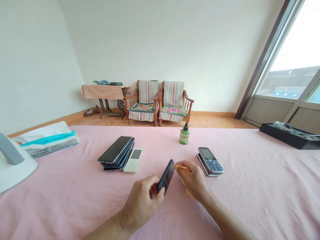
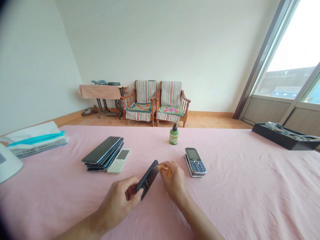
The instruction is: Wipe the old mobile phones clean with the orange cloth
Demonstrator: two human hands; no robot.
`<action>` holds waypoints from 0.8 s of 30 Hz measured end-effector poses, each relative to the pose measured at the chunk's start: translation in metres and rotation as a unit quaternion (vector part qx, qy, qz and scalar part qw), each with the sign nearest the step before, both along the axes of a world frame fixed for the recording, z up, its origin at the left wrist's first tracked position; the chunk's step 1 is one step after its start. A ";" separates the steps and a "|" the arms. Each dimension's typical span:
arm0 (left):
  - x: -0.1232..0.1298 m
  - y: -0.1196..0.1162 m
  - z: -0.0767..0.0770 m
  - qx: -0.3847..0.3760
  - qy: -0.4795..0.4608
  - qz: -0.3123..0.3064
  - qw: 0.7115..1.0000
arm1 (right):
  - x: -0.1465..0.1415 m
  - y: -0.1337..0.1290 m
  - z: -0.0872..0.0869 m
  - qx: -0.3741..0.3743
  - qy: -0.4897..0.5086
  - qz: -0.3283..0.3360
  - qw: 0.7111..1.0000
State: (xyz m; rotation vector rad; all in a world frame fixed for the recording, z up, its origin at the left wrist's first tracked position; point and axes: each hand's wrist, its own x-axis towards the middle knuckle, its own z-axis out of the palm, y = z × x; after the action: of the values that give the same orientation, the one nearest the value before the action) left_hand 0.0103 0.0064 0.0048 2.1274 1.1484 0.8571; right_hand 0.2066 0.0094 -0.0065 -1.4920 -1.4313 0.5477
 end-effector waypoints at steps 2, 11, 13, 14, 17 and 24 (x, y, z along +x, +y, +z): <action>0.000 0.005 0.000 -0.113 -0.081 0.001 0.990 | 0.004 -0.002 -0.001 -0.017 0.014 -0.001 1.000; -0.007 0.023 -0.002 -0.258 -0.228 -0.049 0.938 | -0.006 -0.016 0.011 -0.128 0.112 0.029 0.985; -0.007 0.022 -0.001 -0.272 -0.259 -0.065 0.924 | -0.010 -0.019 0.014 -0.159 0.147 0.050 0.975; -0.007 0.021 -0.001 -0.281 -0.274 -0.076 0.917 | -0.012 -0.021 0.016 -0.174 0.175 0.063 0.967; -0.008 0.020 -0.003 -0.294 -0.303 -0.100 0.901 | -0.018 -0.025 0.018 -0.208 0.263 0.092 0.938; -0.007 0.019 -0.001 -0.321 -0.333 -0.136 0.876 | -0.025 -0.029 0.009 -0.234 0.280 0.096 0.926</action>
State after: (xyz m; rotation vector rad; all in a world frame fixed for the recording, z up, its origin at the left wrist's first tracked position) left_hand 0.0037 0.0250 0.0038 1.2456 0.6159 0.8258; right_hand 0.1813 -0.0196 0.0024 -1.3877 -1.0279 1.3945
